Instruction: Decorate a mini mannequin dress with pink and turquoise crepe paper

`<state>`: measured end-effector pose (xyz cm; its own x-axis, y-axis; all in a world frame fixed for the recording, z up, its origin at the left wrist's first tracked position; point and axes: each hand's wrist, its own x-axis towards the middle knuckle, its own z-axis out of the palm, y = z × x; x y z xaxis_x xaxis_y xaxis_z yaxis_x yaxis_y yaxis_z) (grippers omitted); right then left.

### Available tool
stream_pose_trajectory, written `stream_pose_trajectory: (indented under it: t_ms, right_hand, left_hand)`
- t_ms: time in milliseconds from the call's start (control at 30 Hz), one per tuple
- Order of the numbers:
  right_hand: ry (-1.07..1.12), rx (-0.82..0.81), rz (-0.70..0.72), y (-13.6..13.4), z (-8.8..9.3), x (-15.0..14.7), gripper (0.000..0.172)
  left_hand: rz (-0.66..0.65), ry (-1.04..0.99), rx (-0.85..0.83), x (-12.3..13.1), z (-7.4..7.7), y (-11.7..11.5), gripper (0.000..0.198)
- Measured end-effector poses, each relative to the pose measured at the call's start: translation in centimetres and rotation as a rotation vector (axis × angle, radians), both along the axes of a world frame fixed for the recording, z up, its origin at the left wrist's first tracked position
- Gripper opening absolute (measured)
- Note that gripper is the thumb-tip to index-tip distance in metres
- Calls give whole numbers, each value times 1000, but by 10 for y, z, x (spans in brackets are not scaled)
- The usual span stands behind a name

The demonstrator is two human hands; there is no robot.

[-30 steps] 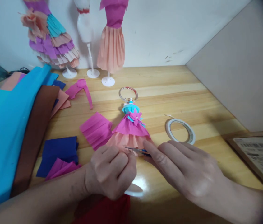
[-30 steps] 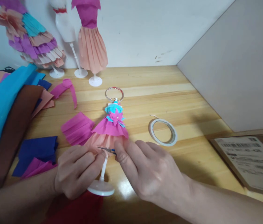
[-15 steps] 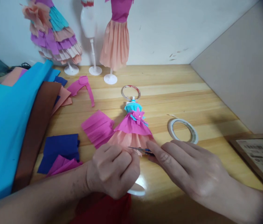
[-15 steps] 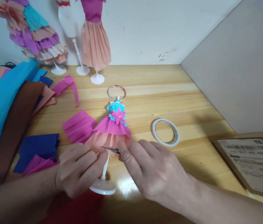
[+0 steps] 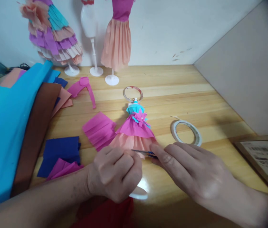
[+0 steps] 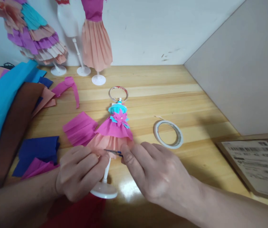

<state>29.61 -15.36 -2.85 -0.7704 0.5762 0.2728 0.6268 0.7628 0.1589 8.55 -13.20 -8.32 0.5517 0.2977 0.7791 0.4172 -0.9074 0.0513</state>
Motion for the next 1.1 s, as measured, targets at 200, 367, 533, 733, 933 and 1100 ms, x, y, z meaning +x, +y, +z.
stream_pose_trajectory:
  t_ms: [200, 367, 533, 733, 933, 1100]
  right_hand:
    - [2, -12, -2, 1, 3, -1, 15]
    - [-2, 4, 0, 2, 2, 0, 16]
    - [12, 7, -15, 0, 0, 3, 21]
    - [32, -21, -23, 1, 0, 1, 21]
    - [40, -77, -84, -7, -2, 15, 28]
    - [77, -115, -142, -21, -7, 27, 28]
  left_hand:
    - [2, -6, -3, 1, 2, 0, 11]
    - [-19, -22, -5, 2, 3, 0, 9]
    - [-8, -12, 4, 0, 1, -1, 9]
    - [-24, -13, -10, 0, 1, 0, 10]
    - [-35, 1, 9, 0, 1, 0, 7]
    - [-48, -3, 14, 0, 0, 1, 7]
